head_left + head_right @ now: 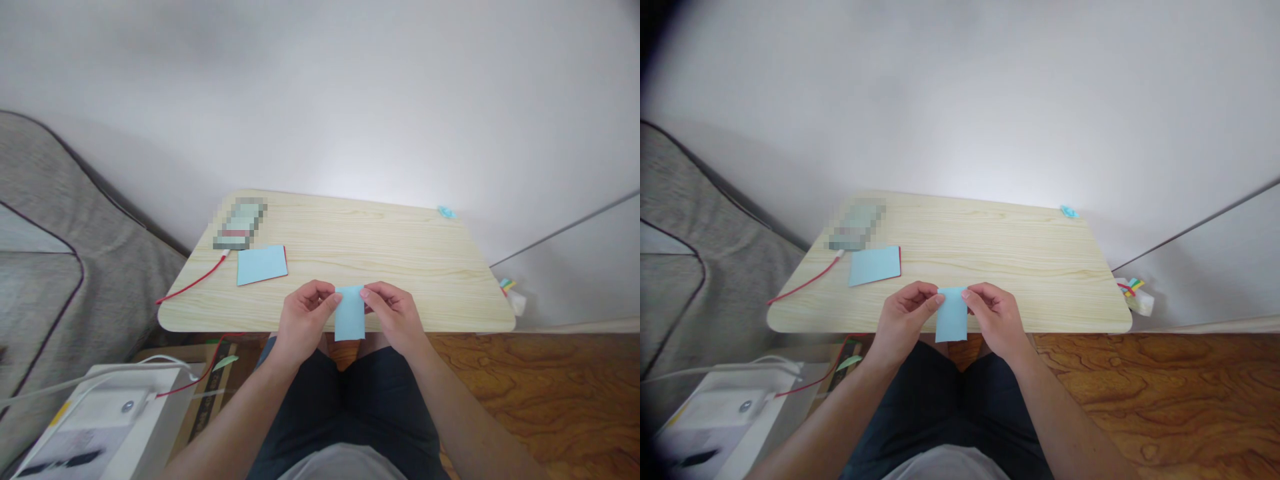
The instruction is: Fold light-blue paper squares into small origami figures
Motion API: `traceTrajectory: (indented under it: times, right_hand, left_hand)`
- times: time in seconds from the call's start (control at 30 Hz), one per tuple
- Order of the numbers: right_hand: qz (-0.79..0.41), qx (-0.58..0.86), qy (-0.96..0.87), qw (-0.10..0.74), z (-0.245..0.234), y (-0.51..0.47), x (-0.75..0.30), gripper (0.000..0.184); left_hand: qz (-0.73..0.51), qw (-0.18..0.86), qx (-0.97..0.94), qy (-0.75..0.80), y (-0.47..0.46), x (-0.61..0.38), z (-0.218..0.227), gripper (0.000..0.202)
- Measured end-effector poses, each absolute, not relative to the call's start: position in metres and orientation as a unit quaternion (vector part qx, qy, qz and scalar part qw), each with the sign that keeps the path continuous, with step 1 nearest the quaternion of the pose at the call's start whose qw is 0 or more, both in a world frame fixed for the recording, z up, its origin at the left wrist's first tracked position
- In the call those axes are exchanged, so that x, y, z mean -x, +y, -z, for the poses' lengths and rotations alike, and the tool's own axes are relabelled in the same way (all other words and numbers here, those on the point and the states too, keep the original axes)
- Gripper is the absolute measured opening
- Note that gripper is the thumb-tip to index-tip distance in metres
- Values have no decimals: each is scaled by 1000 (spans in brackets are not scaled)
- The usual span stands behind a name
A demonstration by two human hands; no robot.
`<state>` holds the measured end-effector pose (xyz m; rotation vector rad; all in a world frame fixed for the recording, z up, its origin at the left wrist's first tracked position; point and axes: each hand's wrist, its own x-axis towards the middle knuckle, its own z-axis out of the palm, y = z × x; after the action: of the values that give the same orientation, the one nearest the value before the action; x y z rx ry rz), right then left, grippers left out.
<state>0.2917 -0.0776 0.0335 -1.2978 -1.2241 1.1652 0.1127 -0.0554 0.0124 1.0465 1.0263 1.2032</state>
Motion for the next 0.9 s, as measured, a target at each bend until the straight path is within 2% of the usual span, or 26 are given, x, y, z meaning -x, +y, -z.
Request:
traceTrajectory:
  times: [0.23, 0.47, 0.73, 0.9]
  right_hand:
    - [-419, 551, -556, 461, -40, -80, -296, 24]
    - [-459, 552, -518, 466, -29, -76, -295, 30]
    - [-430, 553, -552, 453, -33, -80, -297, 29]
    - [-457, 545, -533, 458, -32, -79, -295, 31]
  left_hand:
    - [-514, 591, -441, 439, -56, -116, -12, 21]
    - [-507, 592, -450, 436, -54, -114, -12, 21]
    - [-489, 609, -451, 432, -51, -111, -10, 21]
    - [-485, 622, -446, 424, -45, -108, -8, 20]
